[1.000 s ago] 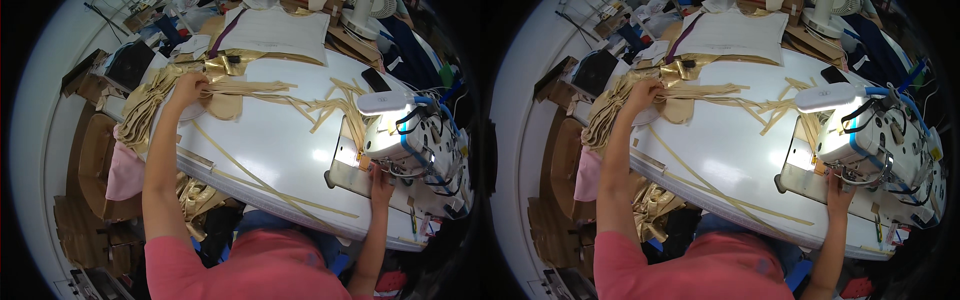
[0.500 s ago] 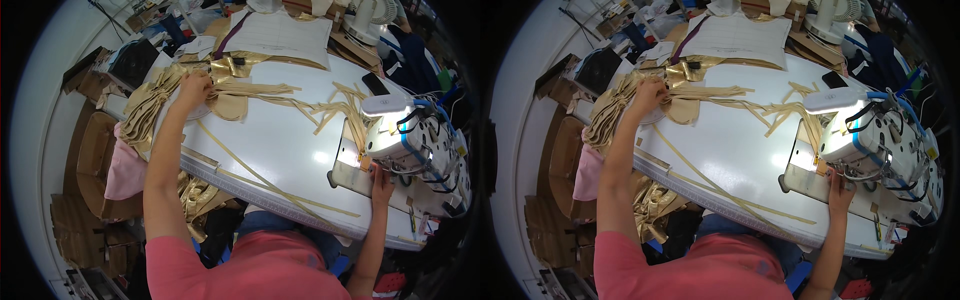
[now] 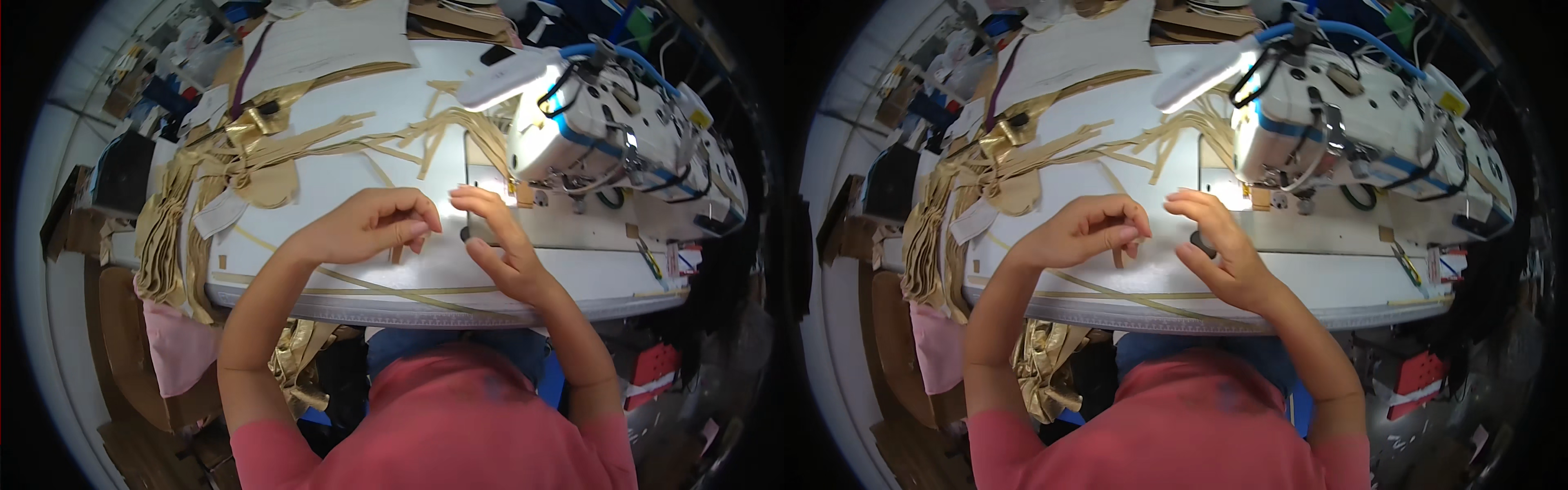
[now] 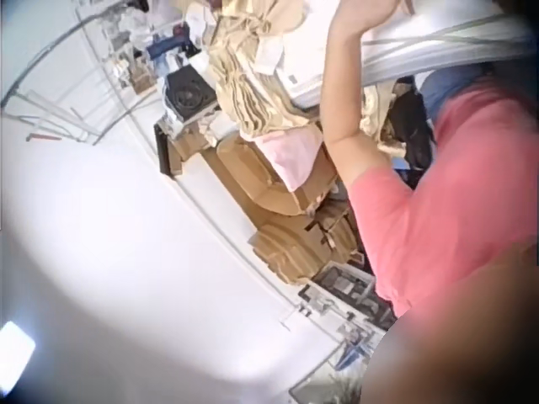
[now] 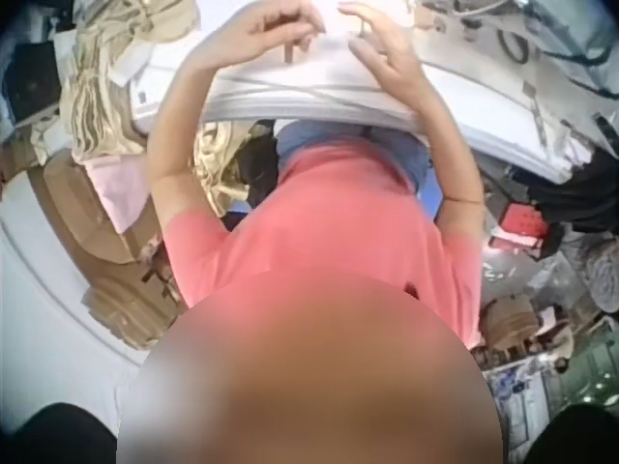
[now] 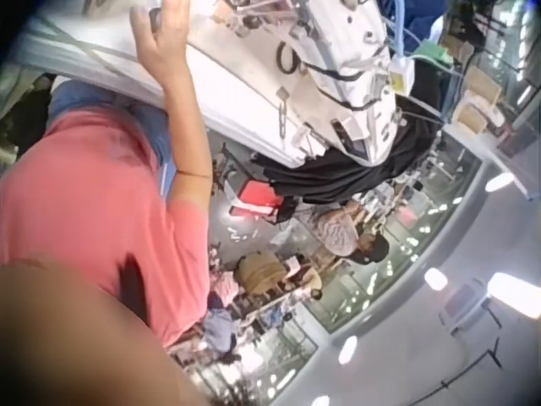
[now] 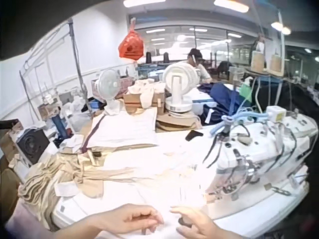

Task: The recorder is using an industrial sewing machine to stitch fabric straps.

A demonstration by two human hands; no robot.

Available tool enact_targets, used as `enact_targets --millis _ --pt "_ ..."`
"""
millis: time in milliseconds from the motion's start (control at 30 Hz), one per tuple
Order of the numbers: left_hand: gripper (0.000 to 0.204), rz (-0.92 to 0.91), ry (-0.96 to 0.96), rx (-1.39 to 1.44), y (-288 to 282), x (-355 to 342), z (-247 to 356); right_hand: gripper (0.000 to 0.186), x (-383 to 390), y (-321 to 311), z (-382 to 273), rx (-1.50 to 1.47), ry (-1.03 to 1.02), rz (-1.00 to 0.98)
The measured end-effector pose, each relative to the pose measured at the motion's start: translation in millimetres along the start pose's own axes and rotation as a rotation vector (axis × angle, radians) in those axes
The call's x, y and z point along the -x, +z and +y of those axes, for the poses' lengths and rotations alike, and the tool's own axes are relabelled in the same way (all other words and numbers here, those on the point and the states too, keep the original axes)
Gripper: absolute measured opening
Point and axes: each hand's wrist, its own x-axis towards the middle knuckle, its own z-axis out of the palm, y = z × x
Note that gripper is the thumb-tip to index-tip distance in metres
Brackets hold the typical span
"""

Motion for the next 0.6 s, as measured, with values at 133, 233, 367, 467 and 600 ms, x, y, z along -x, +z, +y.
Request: enact_targets --millis 133,233,367,467,600 --pt "0.016 0.032 0.003 0.095 30 -9 2 0.022 1 -2 9 -0.32 0.156 -0.141" --pt "0.018 0.13 -0.031 0.062 36 -11 -4 0.019 14 -8 15 -0.603 0.406 -0.223" --pt "0.021 0.274 -0.03 -0.092 45 -11 -10 0.018 18 -16 10 -0.331 0.435 -0.196" --pt "0.021 0.326 0.044 -0.124 48 -13 -28 0.016 20 -18 5 -0.179 0.397 -0.155" --pt "0.021 0.362 0.018 -0.064 52 -15 -33 0.015 21 -20 2 -0.112 0.426 -0.133"
